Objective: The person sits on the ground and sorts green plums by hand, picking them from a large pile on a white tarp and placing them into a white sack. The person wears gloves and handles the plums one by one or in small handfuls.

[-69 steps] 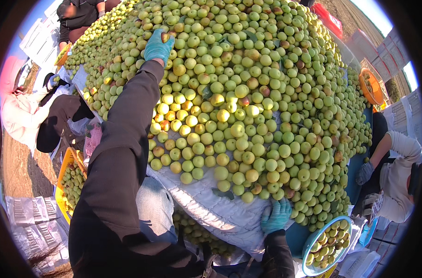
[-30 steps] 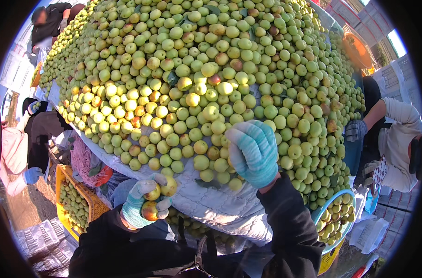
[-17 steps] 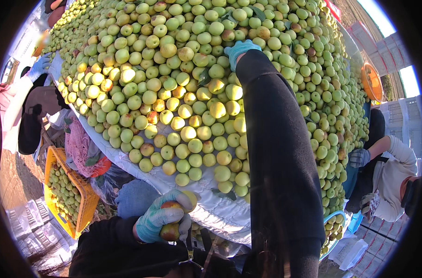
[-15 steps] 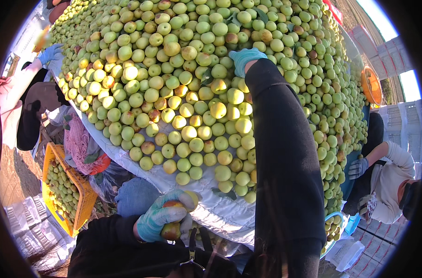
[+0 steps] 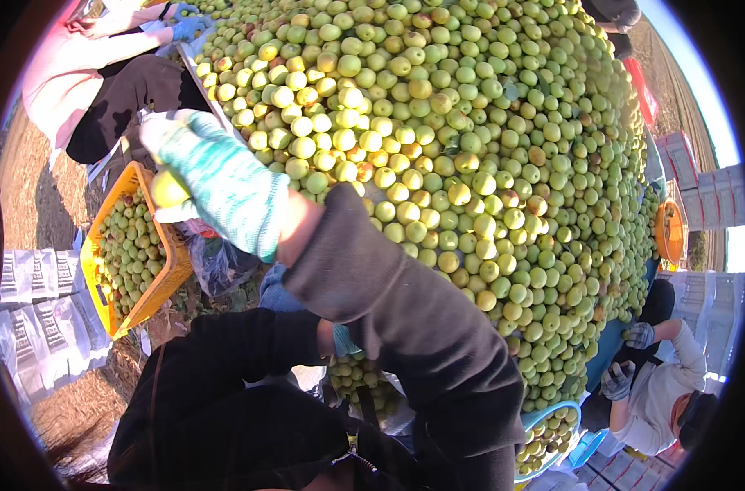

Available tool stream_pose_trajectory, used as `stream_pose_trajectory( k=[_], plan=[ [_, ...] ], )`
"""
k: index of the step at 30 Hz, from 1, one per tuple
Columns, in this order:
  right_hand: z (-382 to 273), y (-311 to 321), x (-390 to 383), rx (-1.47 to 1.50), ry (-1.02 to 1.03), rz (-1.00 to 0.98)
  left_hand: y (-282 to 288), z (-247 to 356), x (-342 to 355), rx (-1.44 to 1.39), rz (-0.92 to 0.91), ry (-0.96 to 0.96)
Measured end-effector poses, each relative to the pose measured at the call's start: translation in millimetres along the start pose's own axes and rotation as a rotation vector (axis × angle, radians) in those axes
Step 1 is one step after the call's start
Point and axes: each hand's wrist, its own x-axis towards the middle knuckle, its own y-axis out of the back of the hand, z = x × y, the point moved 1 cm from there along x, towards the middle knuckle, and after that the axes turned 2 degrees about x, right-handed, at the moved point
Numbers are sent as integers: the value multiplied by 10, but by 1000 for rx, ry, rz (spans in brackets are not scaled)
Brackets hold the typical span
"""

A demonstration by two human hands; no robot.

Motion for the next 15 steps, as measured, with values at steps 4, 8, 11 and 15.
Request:
stream_pose_trajectory(
  k=[4, 8, 11, 15],
  plan=[
    [606, -749, 523, -1151, 398, 107, -59, 67, 14, 3, 22, 42],
    [613, 206, -329, -1335, 213, -56, -141, 76, 25, -29, 33, 81],
    [169, 1050, -916, -1559, 502, 435, -180, 40, 22, -17, 49, 185],
    [-653, 2012, -1246, -1971, 189, 1060, -203, 29, 11, -204, 47, 167]
  ],
)
